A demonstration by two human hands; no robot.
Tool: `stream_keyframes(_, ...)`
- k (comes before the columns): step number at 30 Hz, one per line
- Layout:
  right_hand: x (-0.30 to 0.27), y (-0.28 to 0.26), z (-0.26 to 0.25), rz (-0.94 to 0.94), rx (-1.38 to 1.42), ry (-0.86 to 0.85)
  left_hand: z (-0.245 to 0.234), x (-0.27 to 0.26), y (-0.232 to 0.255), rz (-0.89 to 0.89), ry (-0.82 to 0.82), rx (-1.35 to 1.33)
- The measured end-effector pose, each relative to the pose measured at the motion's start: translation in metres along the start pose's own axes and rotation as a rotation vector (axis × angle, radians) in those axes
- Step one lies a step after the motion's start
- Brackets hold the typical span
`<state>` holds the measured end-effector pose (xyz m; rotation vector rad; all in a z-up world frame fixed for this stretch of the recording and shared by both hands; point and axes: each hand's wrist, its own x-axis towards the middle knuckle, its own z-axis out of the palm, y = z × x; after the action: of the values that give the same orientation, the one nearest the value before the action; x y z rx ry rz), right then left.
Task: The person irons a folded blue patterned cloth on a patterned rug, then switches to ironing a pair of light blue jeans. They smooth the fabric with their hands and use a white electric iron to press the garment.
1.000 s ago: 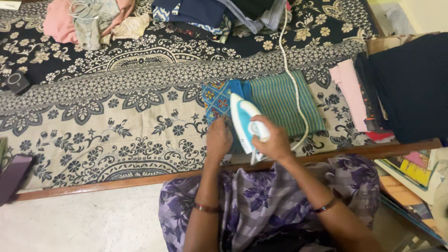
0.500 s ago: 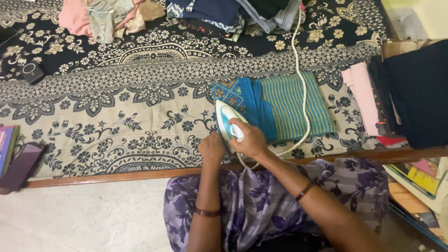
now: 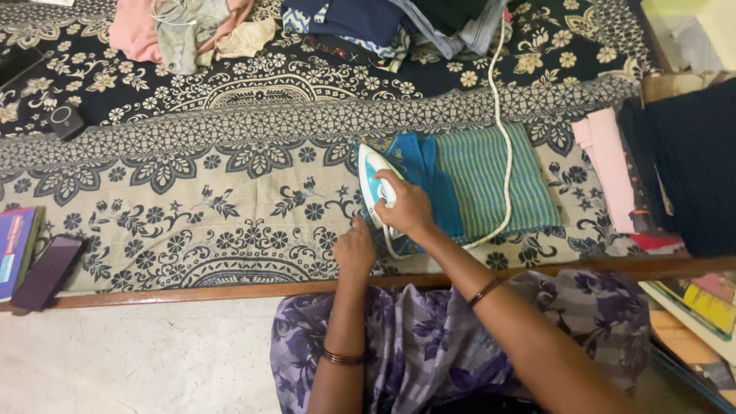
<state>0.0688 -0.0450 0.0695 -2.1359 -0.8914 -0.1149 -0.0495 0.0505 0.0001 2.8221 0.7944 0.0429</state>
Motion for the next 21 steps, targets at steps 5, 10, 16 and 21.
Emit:
stream_keyframes(5,0.023,0.012,-0.001,0.116,-0.006,-0.041,-0.005,0.001,0.003,-0.006,-0.158,-0.054)
stream_keyframes(10,0.022,0.025,-0.01,0.091,-0.03,0.002,-0.009,0.004,0.002,0.006,-0.226,-0.033)
stream_keyframes(16,0.027,0.041,-0.015,0.112,-0.056,0.055,-0.023,0.005,0.009,-0.034,-0.302,-0.041)
stream_keyframes(21,0.021,0.05,-0.025,0.079,-0.057,0.078,-0.039,0.002,0.017,-0.095,-0.323,-0.083)
